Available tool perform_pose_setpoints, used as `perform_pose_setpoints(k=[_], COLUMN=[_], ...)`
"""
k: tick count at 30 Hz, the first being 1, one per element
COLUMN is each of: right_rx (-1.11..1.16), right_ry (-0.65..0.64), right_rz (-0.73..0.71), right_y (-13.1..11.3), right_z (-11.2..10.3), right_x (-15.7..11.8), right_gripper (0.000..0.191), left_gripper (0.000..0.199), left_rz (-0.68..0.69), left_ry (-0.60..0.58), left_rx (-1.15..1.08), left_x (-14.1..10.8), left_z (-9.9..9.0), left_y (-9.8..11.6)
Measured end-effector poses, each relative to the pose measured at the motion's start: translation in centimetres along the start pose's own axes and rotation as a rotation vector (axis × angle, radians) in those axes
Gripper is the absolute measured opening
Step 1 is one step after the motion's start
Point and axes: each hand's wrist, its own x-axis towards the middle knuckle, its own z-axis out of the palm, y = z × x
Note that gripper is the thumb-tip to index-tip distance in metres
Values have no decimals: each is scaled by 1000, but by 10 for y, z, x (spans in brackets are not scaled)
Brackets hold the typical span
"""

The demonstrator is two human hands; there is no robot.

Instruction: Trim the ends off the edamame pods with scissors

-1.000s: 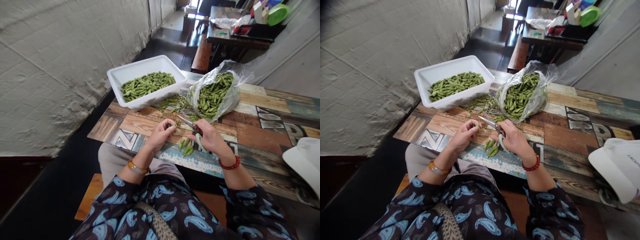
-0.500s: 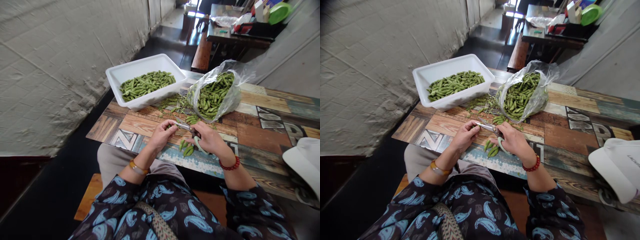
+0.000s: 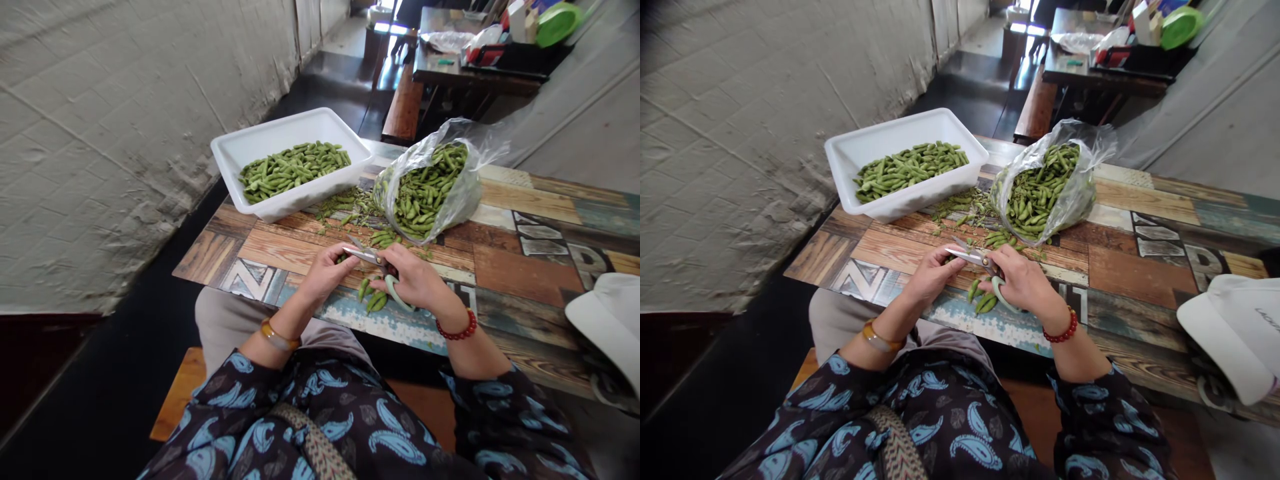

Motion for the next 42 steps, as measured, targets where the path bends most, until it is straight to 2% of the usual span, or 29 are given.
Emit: perform_pose_setpoints(k=[4,10,15,22,28,33,42], right_rx=[-10,-32,-15,-55,-65,-85,-68], right_ry=[-18,-35,-4,135,72,40,2], right_rz=[-15,-39,-57,19,23,31,20], right_y=[1,3,7,13,0,-4,-5], right_z=[1,0,2,1,-3,-2,0], right_x=[-1,-2,-2,0,-1,-1,-1], right_gripper=[25,21,19,19,27,29,28], left_gripper=[17,21,30,33,35,36,34], left_rz=[45,85,19,-129,-141,-144,-145], left_ry=[-25,10,28,50,50,25,50], left_rx=[21,78,29,-173,-260,-189,-148], left_x=[2,2,0,1,2,1,-1], left_z=[-3,-1,2,-4,-4,-3,-1], left_y=[-3,0,4,2,5,4,3])
